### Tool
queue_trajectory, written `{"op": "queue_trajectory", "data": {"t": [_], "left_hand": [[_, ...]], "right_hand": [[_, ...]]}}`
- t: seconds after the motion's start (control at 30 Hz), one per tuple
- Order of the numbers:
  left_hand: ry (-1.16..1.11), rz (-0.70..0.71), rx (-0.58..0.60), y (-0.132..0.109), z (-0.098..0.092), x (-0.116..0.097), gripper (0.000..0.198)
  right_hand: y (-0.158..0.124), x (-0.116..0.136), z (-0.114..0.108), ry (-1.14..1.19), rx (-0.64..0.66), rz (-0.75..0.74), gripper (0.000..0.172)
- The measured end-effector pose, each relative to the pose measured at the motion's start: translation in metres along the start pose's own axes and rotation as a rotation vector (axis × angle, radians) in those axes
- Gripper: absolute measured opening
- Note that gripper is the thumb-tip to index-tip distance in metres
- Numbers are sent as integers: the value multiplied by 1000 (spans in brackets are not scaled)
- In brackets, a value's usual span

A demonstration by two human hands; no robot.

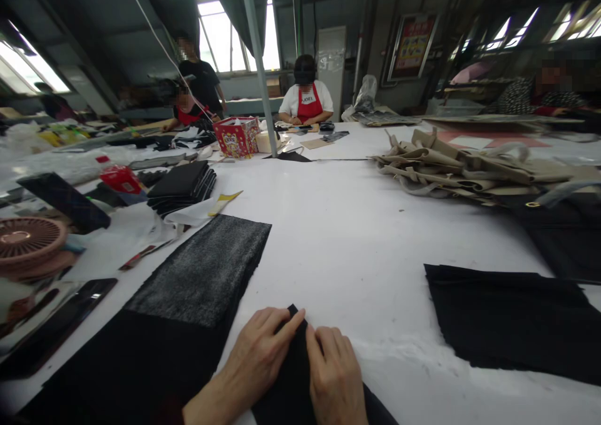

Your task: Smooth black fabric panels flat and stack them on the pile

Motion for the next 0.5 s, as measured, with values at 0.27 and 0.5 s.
{"op": "queue_trajectory", "data": {"t": [0.27,0.5], "left_hand": [[-6,-39,-8,-2,5,4,48],[-15,-51,-26,-2,6,5,45]], "right_hand": [[5,2,0,-13,-31,-89,32],[-3,-3,5,-14,-11,-127,34]]}}
Point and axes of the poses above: each hand's wrist, its own y-axis towards the middle knuckle, its own z-axis out of the palm, x = y × z, the point moved 4 cm from there along y, towards the middle knuckle, and after that the axes turned 8 degrees about -x, right-handed, at the moved point
